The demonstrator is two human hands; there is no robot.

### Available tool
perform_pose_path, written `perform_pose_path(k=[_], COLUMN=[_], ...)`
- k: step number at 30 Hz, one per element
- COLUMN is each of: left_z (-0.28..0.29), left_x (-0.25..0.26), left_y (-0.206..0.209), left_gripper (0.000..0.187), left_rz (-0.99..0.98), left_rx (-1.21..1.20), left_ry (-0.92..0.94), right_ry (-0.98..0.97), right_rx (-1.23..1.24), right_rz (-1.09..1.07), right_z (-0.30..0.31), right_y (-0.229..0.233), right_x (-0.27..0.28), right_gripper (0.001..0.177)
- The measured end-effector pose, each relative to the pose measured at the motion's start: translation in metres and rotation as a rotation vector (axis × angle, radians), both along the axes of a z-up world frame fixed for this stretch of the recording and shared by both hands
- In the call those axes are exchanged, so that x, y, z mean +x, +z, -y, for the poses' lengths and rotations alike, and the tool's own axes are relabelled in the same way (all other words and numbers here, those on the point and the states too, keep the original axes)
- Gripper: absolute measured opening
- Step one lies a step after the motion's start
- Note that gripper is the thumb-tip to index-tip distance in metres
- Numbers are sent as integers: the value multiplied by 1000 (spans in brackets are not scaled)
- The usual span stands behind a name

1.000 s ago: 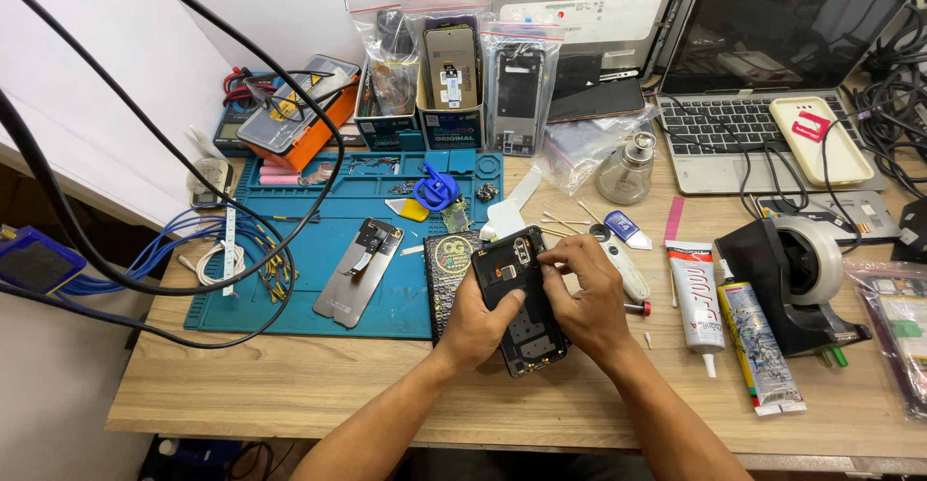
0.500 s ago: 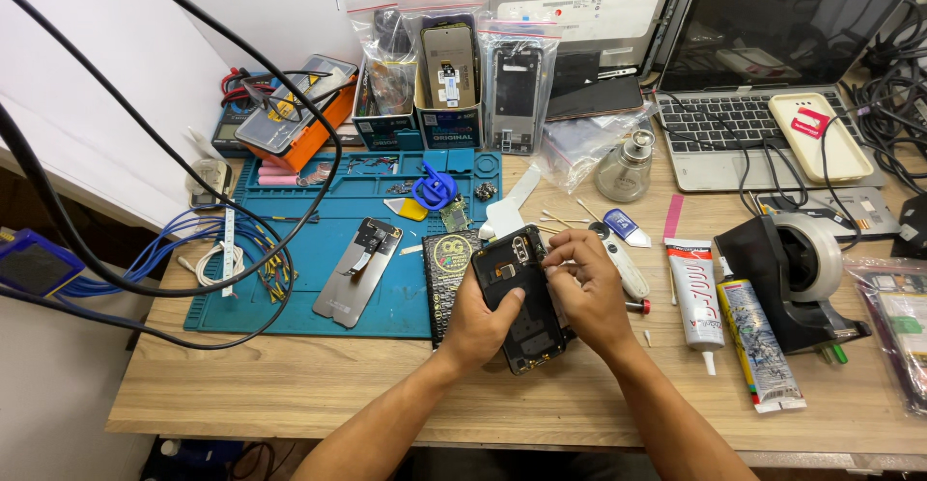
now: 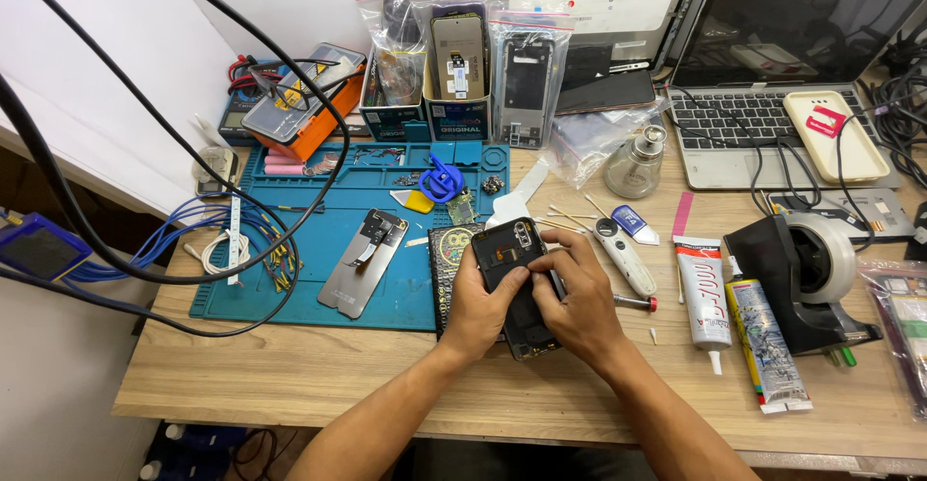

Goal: The person works on a disassembled smartphone, using a screwdriver to remove screws from the internal frame and placing them on the desk. They then handle a black plastic housing component, aligning and fitting it onto the phone's chassis.

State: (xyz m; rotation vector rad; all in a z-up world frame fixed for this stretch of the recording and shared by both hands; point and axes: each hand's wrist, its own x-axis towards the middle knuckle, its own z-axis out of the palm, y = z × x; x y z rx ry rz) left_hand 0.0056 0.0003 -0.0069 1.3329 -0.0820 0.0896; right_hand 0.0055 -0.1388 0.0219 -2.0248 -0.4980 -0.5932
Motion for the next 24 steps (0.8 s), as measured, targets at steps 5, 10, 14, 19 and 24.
perform_pose_path(k=[5,10,14,19,24], left_z=[-1,-3,-4,-10,-20], left_x=[3,2,5,10,18], left_y=[-3,2,-8,-13,-13], left_gripper=[31,33,31,32,34], left_rz=[-17,-72,-64,-68,-46], left_rx=[-61,-98,-153,-134,-84], left_ry=[-2,-3,1,4,37], right_ry=[97,140,245,256,204], right_rx=[68,332,377,414,548], right_rz=[-112,-531,-795,-846,-745], right_z=[7,26,34,28,43], right_y=[2,-19,-31,-28,-38], right_x=[2,12,16,14,19], right_gripper=[18,36,28,24,20])
